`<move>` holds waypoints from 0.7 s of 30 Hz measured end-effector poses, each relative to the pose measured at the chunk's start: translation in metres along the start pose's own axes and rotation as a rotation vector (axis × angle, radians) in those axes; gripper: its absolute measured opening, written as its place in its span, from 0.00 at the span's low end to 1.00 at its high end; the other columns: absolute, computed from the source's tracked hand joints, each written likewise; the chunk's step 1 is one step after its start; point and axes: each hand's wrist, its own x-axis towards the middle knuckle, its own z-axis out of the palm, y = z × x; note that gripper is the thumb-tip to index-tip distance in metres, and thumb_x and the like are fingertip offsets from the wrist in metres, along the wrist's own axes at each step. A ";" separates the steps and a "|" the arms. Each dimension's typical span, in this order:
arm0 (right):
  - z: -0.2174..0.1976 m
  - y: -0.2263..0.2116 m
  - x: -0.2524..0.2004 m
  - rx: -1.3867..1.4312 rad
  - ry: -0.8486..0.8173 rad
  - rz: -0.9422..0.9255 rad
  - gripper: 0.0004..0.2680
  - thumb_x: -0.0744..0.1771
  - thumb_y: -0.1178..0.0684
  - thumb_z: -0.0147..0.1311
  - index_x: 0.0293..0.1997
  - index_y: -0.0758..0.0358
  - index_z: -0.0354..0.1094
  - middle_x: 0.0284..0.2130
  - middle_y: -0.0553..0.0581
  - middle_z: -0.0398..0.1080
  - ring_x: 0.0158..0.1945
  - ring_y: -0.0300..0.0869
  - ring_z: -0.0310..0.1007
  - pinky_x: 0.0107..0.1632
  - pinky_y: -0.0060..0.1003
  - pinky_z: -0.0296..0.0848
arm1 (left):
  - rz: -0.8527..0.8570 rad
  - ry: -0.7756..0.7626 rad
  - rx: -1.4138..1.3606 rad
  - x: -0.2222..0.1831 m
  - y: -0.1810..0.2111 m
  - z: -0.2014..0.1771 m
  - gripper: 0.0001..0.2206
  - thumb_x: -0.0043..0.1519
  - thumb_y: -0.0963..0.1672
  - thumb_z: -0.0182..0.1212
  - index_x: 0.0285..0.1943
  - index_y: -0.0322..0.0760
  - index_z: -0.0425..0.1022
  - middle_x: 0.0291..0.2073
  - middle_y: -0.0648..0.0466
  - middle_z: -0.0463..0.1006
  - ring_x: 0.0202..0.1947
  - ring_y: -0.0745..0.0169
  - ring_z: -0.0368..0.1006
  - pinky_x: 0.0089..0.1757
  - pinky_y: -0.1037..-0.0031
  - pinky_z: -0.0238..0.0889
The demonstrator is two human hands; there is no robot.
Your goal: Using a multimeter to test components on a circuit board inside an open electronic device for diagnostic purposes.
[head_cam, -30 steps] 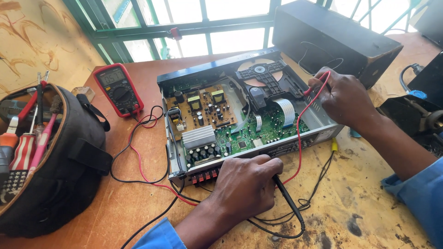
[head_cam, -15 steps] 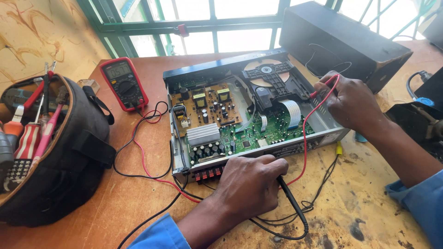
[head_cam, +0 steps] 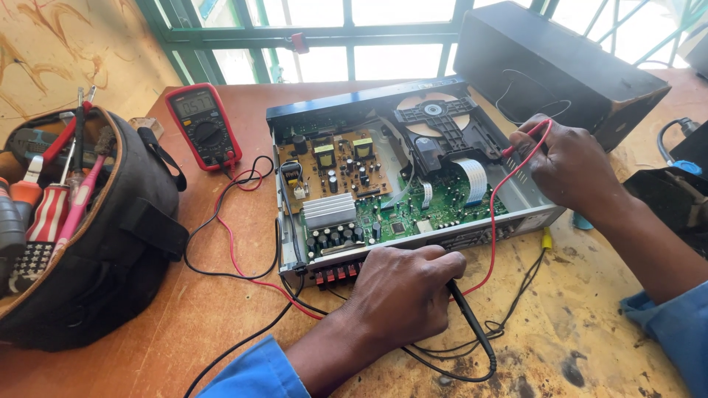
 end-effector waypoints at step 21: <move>0.009 0.019 -0.001 -0.239 0.217 -0.294 0.15 0.75 0.40 0.49 0.37 0.58 0.74 0.26 0.57 0.76 0.31 0.57 0.75 0.31 0.51 0.63 | -0.004 -0.007 0.027 0.000 0.001 -0.002 0.03 0.49 0.40 0.52 0.30 0.42 0.67 0.21 0.57 0.72 0.18 0.41 0.68 0.14 0.55 0.46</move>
